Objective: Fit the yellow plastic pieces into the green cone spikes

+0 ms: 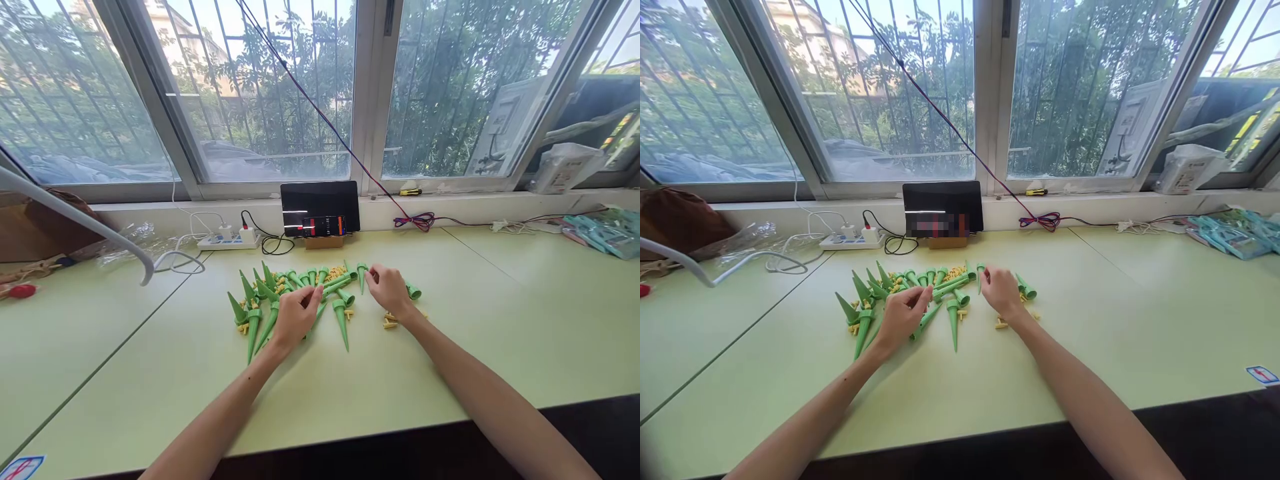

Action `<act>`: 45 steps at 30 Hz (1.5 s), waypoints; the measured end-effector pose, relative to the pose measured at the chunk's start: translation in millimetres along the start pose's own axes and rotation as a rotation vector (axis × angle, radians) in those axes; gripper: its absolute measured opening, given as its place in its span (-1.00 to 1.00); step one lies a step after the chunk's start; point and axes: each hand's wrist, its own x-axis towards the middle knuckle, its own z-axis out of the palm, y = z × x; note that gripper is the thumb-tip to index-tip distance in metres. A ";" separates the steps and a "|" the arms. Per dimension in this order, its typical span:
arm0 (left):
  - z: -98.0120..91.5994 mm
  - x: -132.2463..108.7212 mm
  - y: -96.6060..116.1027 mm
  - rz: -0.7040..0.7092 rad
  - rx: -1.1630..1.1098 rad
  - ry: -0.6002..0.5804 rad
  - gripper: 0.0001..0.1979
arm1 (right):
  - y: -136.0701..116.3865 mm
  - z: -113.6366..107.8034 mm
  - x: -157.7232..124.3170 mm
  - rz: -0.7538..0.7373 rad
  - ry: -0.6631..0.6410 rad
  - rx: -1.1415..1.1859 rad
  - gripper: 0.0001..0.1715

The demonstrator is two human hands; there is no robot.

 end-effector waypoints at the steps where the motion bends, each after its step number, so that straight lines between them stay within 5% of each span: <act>1: 0.5 0.3 -1.2 0.008 0.007 0.002 -0.53 | 2.9 -0.1 1.7 0.013 0.005 -0.009 -0.72; 14: 2.6 -0.5 0.5 0.096 0.071 -0.016 -0.53 | -2.2 1.3 -1.9 -0.038 -0.166 -0.005 -0.71; 28: 2.2 -2.0 2.1 0.120 0.080 -0.044 -0.54 | -3.4 -3.8 -1.1 -0.062 -0.206 0.038 -0.69; 38: 4.1 -2.7 -0.7 0.142 0.091 -0.048 -0.55 | 10.5 -25.7 4.5 0.079 -0.603 -0.162 -0.57; 45: 4.2 -3.0 -0.2 0.145 0.102 -0.051 -0.56 | 9.0 -23.8 2.1 0.086 -0.669 -0.260 -0.64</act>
